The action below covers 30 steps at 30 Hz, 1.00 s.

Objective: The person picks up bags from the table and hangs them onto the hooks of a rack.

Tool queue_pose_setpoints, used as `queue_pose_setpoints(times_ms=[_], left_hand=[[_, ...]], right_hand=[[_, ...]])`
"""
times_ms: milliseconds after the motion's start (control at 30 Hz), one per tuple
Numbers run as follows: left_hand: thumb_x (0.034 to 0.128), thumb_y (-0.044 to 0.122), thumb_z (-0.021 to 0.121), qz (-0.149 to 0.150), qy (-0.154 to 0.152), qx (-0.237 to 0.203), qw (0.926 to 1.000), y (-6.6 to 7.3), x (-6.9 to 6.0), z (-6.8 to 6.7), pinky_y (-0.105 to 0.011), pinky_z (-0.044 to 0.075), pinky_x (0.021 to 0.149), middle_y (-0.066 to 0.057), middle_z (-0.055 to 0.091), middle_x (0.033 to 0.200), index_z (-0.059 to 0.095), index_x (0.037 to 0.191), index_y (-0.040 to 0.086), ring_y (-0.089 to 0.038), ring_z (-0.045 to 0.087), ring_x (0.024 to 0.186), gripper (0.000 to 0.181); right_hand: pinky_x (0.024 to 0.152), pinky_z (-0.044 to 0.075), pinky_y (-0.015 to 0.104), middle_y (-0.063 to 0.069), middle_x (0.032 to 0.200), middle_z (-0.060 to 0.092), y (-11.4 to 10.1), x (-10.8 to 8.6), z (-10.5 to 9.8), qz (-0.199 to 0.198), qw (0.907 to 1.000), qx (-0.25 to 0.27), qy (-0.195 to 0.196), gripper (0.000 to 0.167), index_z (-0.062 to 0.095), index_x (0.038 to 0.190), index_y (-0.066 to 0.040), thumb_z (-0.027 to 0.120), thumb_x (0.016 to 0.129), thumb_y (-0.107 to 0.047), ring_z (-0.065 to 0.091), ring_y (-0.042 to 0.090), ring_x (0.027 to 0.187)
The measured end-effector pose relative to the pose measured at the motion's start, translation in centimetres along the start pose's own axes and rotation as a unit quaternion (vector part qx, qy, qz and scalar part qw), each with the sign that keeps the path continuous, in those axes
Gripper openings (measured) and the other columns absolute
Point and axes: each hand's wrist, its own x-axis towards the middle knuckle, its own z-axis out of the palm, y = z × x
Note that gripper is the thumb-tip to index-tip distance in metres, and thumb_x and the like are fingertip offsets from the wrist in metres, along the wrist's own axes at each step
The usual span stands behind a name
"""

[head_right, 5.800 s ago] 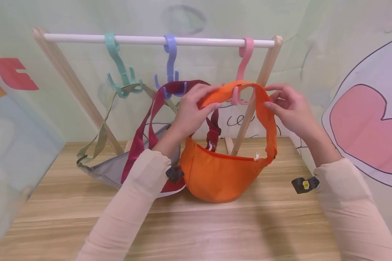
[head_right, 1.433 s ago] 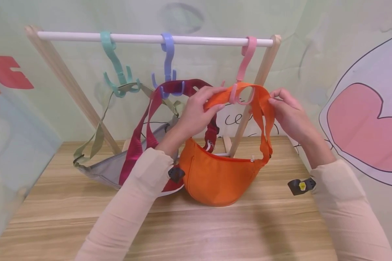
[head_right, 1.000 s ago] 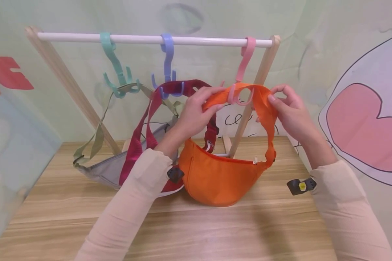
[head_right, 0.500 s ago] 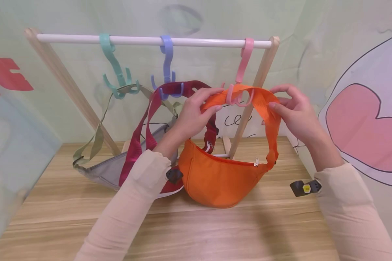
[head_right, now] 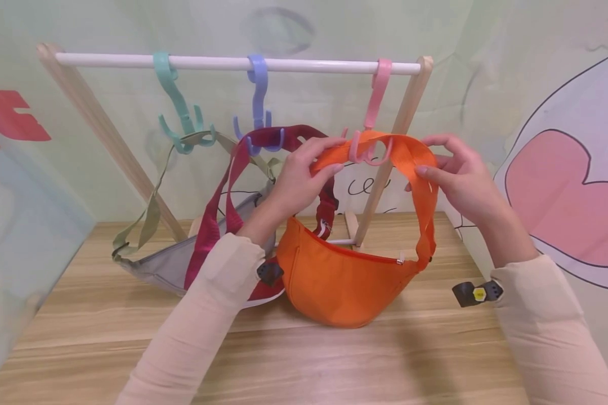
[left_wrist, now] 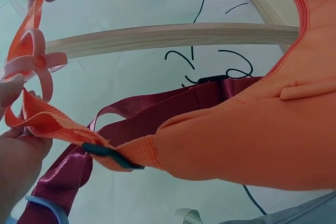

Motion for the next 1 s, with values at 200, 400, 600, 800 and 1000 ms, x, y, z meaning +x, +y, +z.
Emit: queue_pose_setpoints(times_ms=[200,400,600,800,1000], left_hand=[[0.0886,0.009,0.059,-0.003,0.001,0.0,1.0,-0.04,-0.03,-0.05,-0.02,0.042,0.082,-0.012,0.054,0.113,0.054,0.125,0.004,-0.02,0.051,0.097,0.037],[0.0885,0.008,0.059,0.004,0.001,-0.002,1.0,-0.06,-0.01,-0.07,-0.02,0.042,0.082,-0.013,0.054,0.113,0.054,0.124,0.003,-0.02,0.052,0.096,0.037],[0.0887,0.008,0.059,0.001,-0.002,-0.005,1.0,-0.06,0.04,-0.09,-0.019,0.041,0.083,-0.012,0.053,0.114,0.053,0.125,0.003,-0.019,0.051,0.098,0.037],[0.0886,0.008,0.059,0.003,-0.001,-0.006,1.0,-0.17,0.1,-0.11,-0.018,0.042,0.083,-0.013,0.054,0.114,0.054,0.124,0.003,-0.02,0.051,0.098,0.036],[0.0888,0.009,0.058,0.004,-0.003,-0.007,1.0,-0.21,0.22,-0.06,-0.018,0.041,0.084,-0.012,0.053,0.116,0.054,0.124,0.003,-0.019,0.051,0.1,0.036]], right_hand=[[0.076,0.05,0.03,0.025,0.088,0.063,0.05,0.1,-0.13,-0.004,0.9996,0.012,-0.025,0.036,0.041,0.118,0.004,0.033,0.088,0.022,0.065,0.034,0.074],[0.068,0.052,0.035,0.024,0.088,0.059,-0.08,0.01,0.0,0.002,0.9982,0.057,-0.018,0.035,0.04,0.119,0.004,0.031,0.089,0.02,0.062,0.034,0.067],[0.059,0.051,0.033,0.023,0.083,0.056,-0.06,-0.06,0.1,-0.026,0.9992,0.02,-0.022,0.044,0.036,0.129,0.001,0.031,0.089,0.019,0.059,0.03,0.064],[0.059,0.05,0.032,0.022,0.084,0.057,0.03,-0.14,0.07,-0.043,0.9984,-0.001,-0.036,0.042,0.047,0.122,0.009,0.033,0.085,0.024,0.058,0.029,0.066],[0.059,0.049,0.027,0.016,0.087,0.054,-0.23,-0.11,0.3,-0.024,0.9991,-0.036,0.002,0.044,0.045,0.123,0.013,0.039,0.082,0.026,0.056,0.023,0.064]])
